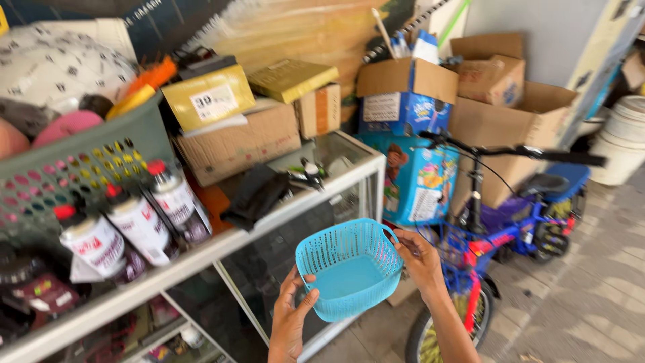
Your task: The person sorts various small items from a blue basket into a red basket on a metal rack. They then walk to a glass cabinet, pick up a green tool and a black pouch, and place them into the blue basket. Finally, they return to the table, wipe a small black object with a cloth, and place it into the red basket.
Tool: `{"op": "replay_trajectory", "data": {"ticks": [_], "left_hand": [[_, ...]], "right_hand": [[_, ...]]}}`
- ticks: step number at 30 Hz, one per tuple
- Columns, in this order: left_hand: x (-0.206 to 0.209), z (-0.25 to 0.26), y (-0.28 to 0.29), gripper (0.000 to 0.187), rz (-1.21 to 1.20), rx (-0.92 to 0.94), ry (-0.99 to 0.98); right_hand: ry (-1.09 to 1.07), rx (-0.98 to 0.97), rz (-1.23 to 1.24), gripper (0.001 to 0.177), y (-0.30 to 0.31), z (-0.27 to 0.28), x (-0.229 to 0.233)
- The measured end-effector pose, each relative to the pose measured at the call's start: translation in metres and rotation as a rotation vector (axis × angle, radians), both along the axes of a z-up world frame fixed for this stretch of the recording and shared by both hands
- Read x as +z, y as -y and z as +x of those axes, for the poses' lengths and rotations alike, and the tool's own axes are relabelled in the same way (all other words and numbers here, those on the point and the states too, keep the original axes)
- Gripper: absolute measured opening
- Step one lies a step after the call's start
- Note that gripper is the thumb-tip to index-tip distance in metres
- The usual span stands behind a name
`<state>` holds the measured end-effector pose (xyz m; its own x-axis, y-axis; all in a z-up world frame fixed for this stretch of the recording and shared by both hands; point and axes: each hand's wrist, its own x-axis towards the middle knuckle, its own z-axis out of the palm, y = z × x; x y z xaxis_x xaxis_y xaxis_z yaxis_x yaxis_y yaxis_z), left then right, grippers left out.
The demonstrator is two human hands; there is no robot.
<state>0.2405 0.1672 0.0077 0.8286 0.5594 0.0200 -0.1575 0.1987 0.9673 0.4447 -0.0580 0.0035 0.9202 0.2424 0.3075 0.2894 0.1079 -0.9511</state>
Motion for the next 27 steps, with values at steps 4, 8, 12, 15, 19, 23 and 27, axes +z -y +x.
{"op": "replay_trajectory", "data": {"ticks": [4, 8, 12, 15, 19, 23, 27], "left_hand": [[0.01, 0.036, -0.046, 0.023, -0.055, 0.002, -0.075], [0.011, 0.053, -0.071, 0.022, -0.091, 0.006, -0.115], [0.01, 0.064, -0.087, 0.022, -0.077, 0.017, -0.148], [0.008, 0.067, -0.093, 0.022, -0.083, 0.026, -0.146], [0.008, 0.071, -0.097, 0.022, -0.076, 0.046, -0.143], [0.006, 0.08, -0.099, 0.023, -0.085, 0.063, -0.142], [0.006, 0.099, -0.099, 0.023, -0.125, 0.123, -0.261]], "right_hand": [[0.052, -0.029, -0.123, 0.031, -0.047, 0.042, 0.019], [0.202, -0.203, -0.418, 0.033, -0.076, 0.052, 0.047], [0.428, -0.207, -0.462, 0.035, -0.115, 0.068, 0.072], [0.43, -0.131, -0.472, 0.037, -0.145, 0.084, 0.081], [0.424, -0.035, -0.487, 0.041, -0.182, 0.106, 0.089], [0.446, -0.007, -0.584, 0.047, -0.211, 0.132, 0.094], [0.502, -0.006, -0.703, 0.057, -0.233, 0.159, 0.098]]}}
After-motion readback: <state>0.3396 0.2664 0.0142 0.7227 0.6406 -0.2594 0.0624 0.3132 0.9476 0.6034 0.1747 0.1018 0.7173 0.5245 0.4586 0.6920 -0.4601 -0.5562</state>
